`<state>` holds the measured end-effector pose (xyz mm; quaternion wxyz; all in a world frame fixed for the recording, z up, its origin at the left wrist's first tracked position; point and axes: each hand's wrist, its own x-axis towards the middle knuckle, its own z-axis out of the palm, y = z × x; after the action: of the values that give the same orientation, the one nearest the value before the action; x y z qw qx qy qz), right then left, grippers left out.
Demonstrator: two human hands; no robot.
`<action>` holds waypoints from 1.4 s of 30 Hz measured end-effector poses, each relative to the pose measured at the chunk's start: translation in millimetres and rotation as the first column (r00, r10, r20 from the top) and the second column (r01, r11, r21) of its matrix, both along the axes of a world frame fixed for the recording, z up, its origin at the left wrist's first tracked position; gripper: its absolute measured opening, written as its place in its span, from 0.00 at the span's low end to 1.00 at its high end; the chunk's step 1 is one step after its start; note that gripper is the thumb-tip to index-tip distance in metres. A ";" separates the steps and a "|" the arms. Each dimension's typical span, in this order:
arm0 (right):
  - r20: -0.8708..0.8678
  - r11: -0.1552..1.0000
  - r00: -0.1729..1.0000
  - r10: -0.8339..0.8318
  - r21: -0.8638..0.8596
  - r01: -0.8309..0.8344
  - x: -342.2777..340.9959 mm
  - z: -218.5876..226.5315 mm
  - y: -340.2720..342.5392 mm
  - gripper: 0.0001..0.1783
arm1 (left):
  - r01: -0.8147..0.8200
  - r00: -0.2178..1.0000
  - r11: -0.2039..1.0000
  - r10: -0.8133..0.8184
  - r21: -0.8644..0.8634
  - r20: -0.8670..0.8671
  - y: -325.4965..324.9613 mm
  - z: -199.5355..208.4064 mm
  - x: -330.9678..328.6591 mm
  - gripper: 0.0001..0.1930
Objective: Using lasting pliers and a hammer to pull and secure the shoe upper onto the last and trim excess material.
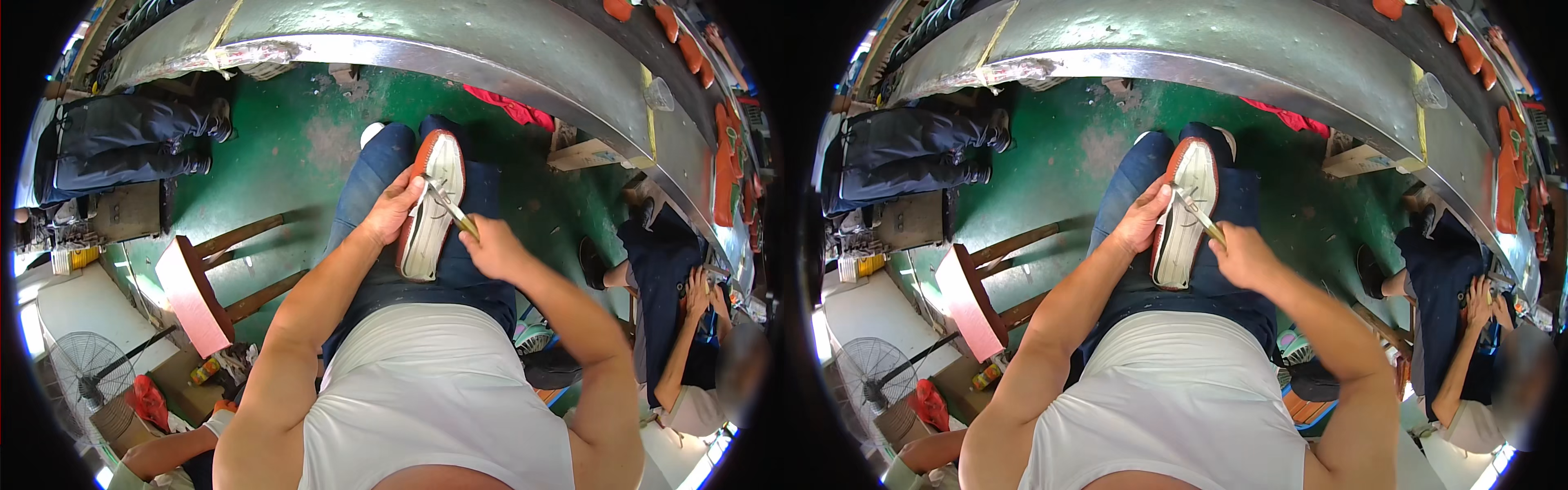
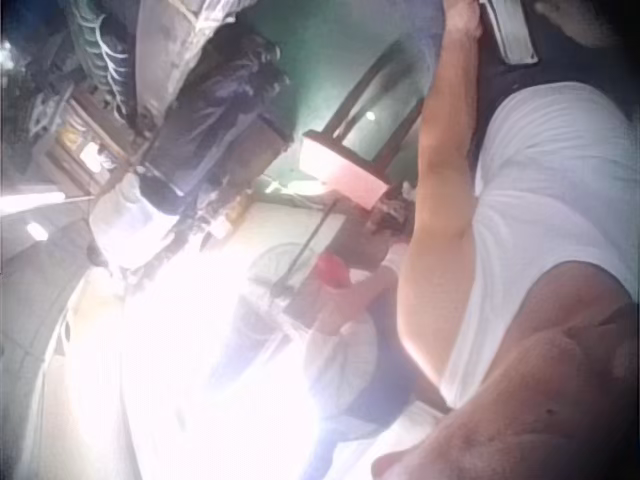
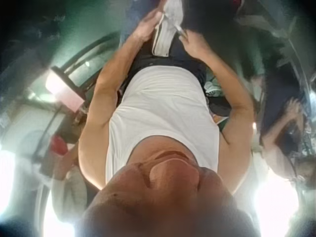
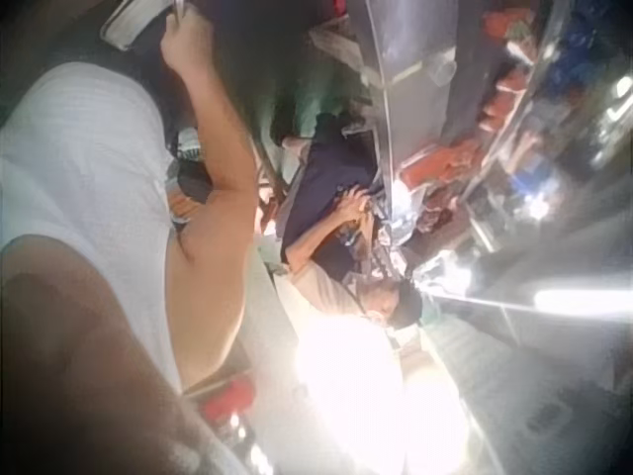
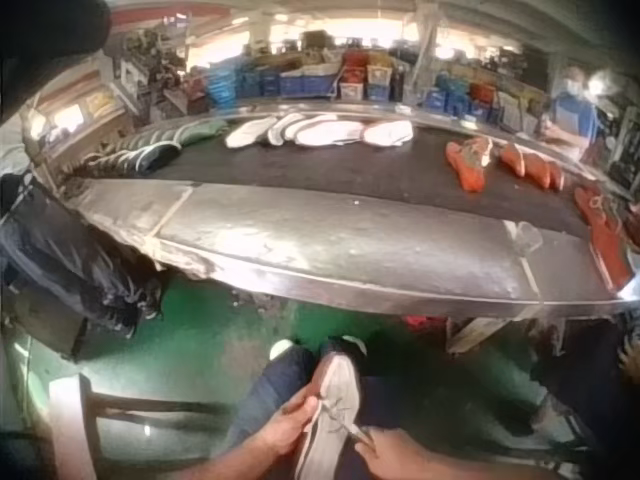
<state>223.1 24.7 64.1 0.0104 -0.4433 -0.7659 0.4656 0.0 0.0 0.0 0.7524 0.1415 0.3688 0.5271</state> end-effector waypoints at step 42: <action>-0.041 0.963 0.992 -0.122 -0.249 0.108 43.7 12.5 47.0 0.18 | 0.250 0.751 0.910 -0.398 -0.331 -0.527 40.0 24.3 5.9 0.30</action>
<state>266.8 71.7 76.6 0.0037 -0.4718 -0.6746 0.5677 5.9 40.0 24.3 0.6942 0.2663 0.6119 0.2698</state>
